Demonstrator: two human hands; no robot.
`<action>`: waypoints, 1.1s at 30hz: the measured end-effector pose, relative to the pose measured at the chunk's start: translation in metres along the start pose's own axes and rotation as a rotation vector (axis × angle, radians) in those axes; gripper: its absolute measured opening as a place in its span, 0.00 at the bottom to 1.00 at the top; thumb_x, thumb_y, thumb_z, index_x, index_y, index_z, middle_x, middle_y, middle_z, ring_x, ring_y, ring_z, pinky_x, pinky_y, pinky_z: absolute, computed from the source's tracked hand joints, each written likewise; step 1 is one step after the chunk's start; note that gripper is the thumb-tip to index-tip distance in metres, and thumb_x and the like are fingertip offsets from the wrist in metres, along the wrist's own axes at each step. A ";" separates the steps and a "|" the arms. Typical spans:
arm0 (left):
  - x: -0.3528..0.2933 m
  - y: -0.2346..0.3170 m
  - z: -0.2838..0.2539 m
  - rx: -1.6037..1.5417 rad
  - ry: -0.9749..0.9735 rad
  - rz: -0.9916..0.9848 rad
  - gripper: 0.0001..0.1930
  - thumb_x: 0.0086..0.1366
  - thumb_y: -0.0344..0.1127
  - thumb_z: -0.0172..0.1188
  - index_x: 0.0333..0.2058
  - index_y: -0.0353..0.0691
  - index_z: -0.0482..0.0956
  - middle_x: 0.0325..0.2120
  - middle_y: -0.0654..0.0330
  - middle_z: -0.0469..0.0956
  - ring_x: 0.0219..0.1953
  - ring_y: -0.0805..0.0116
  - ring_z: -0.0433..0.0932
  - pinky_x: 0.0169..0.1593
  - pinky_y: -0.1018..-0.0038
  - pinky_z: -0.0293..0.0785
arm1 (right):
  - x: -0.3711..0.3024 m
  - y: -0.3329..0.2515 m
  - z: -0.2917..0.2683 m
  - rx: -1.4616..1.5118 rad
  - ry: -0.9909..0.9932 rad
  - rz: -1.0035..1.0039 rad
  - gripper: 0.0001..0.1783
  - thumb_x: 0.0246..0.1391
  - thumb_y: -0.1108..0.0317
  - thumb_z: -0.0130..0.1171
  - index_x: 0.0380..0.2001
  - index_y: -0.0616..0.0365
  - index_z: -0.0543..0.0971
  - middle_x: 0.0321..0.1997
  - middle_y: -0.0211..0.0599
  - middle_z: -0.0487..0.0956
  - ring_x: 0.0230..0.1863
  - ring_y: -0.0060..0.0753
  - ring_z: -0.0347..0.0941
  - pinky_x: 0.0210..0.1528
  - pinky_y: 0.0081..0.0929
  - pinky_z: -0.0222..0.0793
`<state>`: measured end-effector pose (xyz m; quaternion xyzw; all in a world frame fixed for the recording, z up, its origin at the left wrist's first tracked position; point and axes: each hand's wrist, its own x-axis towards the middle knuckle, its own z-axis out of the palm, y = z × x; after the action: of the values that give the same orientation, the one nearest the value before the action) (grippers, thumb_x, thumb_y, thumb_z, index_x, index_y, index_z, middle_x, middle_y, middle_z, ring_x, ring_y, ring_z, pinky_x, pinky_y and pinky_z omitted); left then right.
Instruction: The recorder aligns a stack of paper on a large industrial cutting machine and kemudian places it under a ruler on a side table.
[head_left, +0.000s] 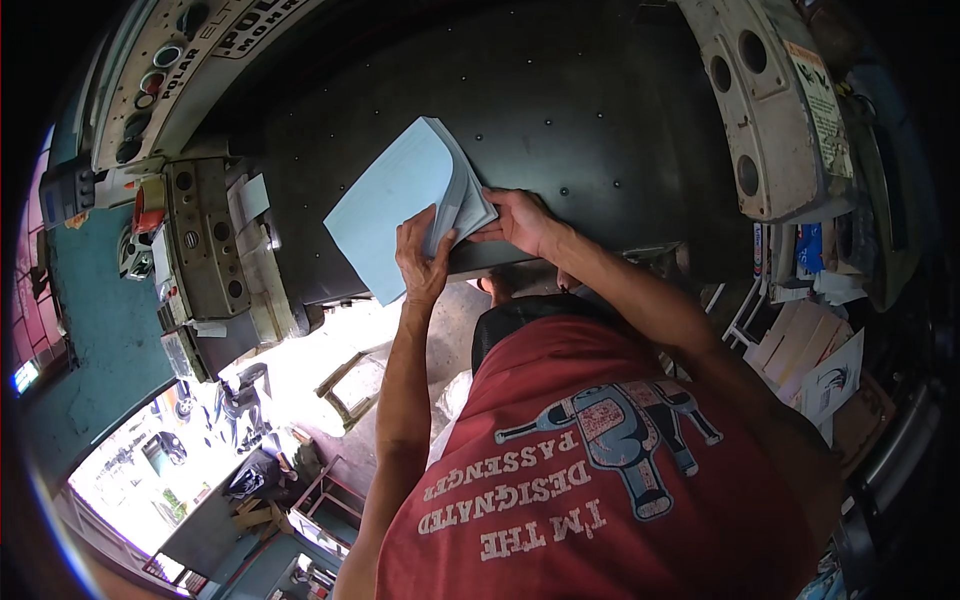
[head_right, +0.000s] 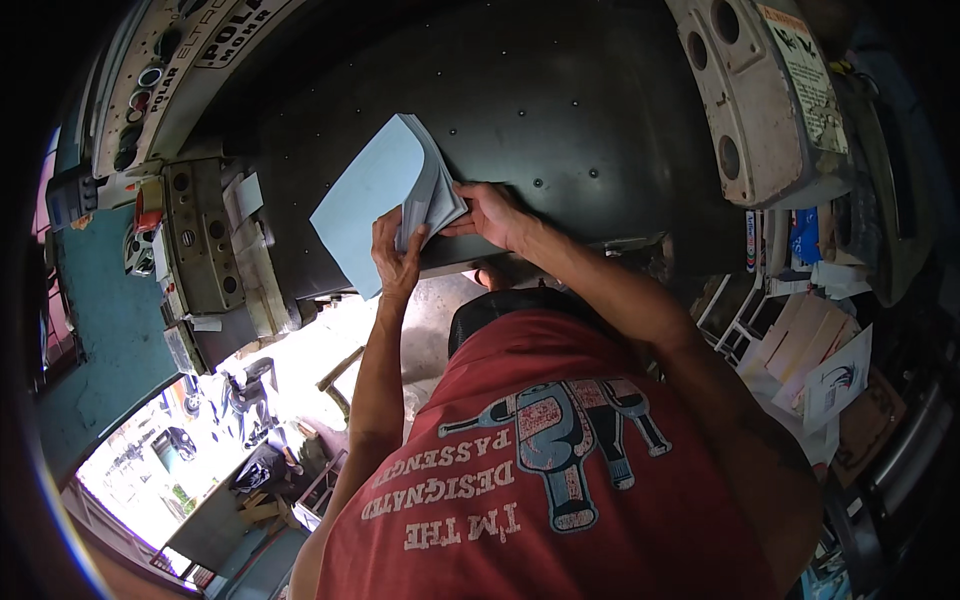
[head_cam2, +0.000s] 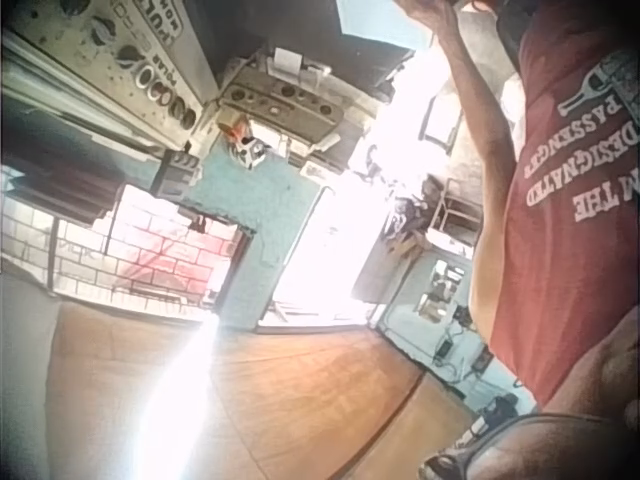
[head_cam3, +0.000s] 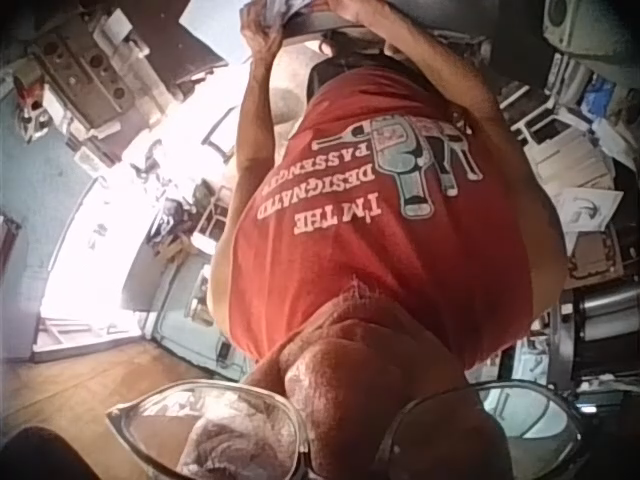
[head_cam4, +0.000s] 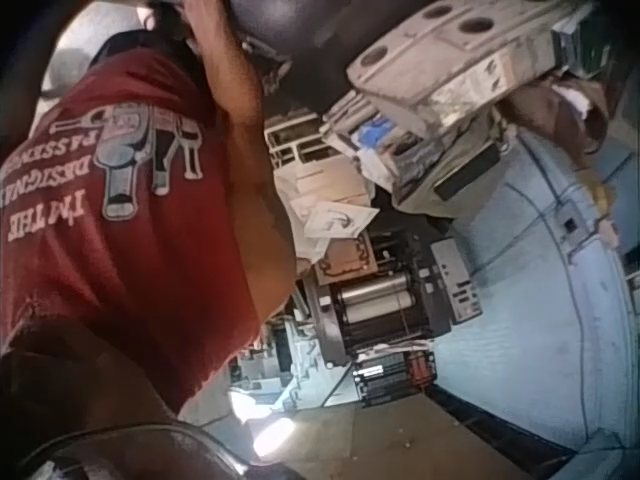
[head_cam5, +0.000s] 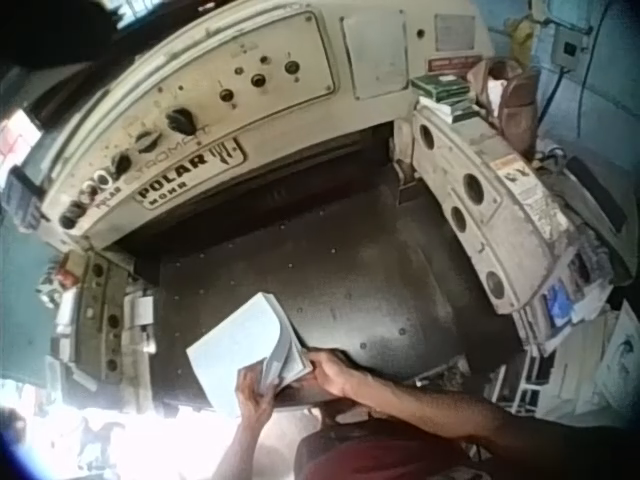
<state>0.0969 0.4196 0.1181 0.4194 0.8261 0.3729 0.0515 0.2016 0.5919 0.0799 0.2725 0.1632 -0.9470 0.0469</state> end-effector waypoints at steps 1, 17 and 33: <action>0.000 0.000 0.001 -0.012 0.013 -0.007 0.21 0.57 0.35 0.69 0.48 0.35 0.79 0.43 0.51 0.79 0.45 0.51 0.75 0.50 0.61 0.72 | 0.000 -0.001 -0.001 0.001 -0.012 -0.001 0.24 0.66 0.55 0.48 0.56 0.63 0.70 0.55 0.50 0.78 0.54 0.51 0.76 0.59 0.48 0.70; -0.004 -0.008 0.000 -0.119 0.033 -0.128 0.13 0.63 0.35 0.63 0.37 0.27 0.77 0.30 0.48 0.75 0.34 0.52 0.73 0.38 0.62 0.69 | 0.000 -0.002 -0.009 0.016 -0.138 0.000 0.25 0.66 0.56 0.50 0.56 0.65 0.71 0.54 0.49 0.78 0.55 0.50 0.76 0.62 0.46 0.69; 0.001 -0.005 -0.010 -0.269 0.031 -0.403 0.15 0.67 0.40 0.60 0.32 0.30 0.76 0.22 0.63 0.72 0.27 0.75 0.64 0.31 0.74 0.63 | -0.001 0.012 -0.008 -0.088 -0.057 -0.212 0.17 0.70 0.63 0.42 0.53 0.62 0.71 0.51 0.44 0.79 0.48 0.44 0.80 0.50 0.44 0.80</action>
<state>0.0895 0.4127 0.1221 0.2296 0.8366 0.4682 0.1677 0.2083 0.5828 0.0707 0.2243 0.2311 -0.9460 -0.0372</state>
